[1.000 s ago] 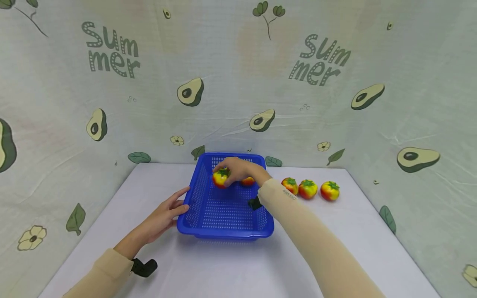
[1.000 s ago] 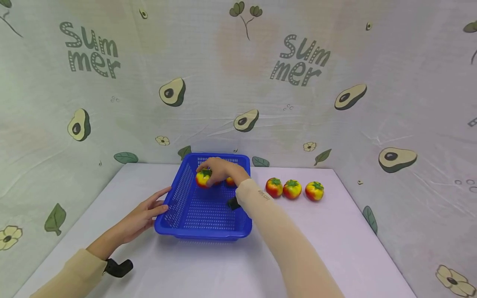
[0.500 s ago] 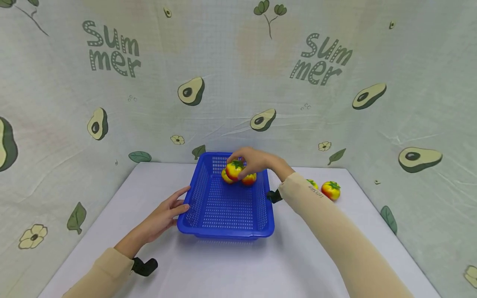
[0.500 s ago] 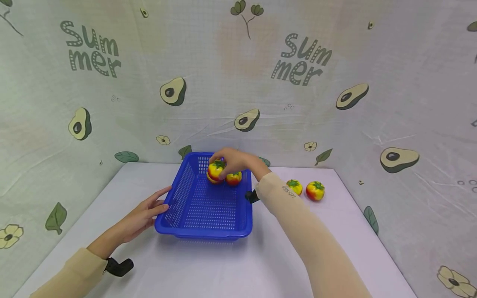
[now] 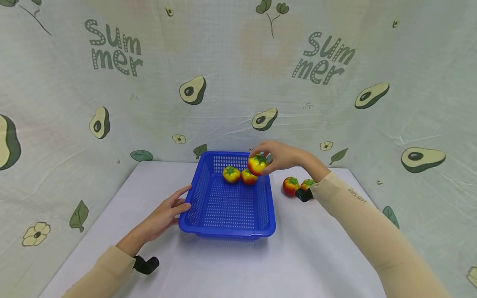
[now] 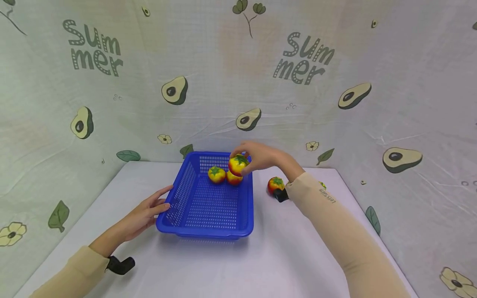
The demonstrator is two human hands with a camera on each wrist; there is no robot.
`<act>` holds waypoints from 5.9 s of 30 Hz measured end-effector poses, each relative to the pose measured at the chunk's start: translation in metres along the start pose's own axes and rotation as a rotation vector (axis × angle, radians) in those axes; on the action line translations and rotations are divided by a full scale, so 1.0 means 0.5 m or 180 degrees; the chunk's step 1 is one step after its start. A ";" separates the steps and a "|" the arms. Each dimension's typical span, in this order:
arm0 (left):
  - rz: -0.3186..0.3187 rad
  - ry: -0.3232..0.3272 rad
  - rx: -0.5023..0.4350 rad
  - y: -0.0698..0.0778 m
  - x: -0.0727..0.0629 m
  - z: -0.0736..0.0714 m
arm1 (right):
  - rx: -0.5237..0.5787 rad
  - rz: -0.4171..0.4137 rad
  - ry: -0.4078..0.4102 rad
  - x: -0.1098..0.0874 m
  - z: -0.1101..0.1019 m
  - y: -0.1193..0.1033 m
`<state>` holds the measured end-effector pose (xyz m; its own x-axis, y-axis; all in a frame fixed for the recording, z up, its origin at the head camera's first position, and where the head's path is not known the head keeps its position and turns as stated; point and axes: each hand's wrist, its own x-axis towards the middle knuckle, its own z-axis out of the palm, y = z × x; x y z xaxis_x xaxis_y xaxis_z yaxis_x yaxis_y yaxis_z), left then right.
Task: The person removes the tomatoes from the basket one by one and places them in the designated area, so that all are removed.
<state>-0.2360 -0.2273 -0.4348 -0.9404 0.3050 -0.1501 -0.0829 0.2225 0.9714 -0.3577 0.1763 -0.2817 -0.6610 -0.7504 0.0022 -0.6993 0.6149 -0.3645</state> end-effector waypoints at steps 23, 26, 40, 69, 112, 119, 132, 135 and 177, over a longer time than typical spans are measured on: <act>-0.0033 0.0010 -0.0022 -0.002 0.001 -0.001 | 0.0271 0.0495 0.0096 -0.154 0.035 0.092; -0.0040 0.0021 -0.0029 -0.002 0.000 0.000 | 0.0324 0.0474 0.0108 -0.166 0.042 0.098; -0.0039 0.0035 -0.0006 -0.004 0.001 -0.001 | 0.0164 0.0579 0.0253 -0.223 0.086 0.128; -0.0047 0.0035 0.0000 -0.001 0.004 0.000 | 0.0295 0.0750 0.0094 -0.258 0.213 0.165; -0.0057 0.0017 -0.0006 0.001 0.003 0.000 | 0.0204 0.0612 0.0272 -0.259 0.140 0.136; -0.0060 0.0019 -0.0025 0.000 0.001 -0.001 | 0.0069 0.0598 0.0372 -0.233 0.091 0.108; -0.0041 -0.0001 -0.0038 -0.002 0.004 -0.001 | -0.0068 0.0356 0.0435 -0.163 0.046 0.066; -0.0041 -0.0005 -0.0032 -0.003 0.004 -0.003 | -0.0116 0.0300 0.0425 -0.140 0.039 0.052; -0.0061 -0.0025 -0.0081 0.004 0.004 -0.002 | -0.0043 0.0182 0.0150 0.151 0.080 0.011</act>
<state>-0.2384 -0.2274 -0.4329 -0.9360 0.3083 -0.1702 -0.1094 0.2047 0.9727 -0.4006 0.1136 -0.3208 -0.7118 -0.7019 0.0256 -0.6634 0.6599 -0.3527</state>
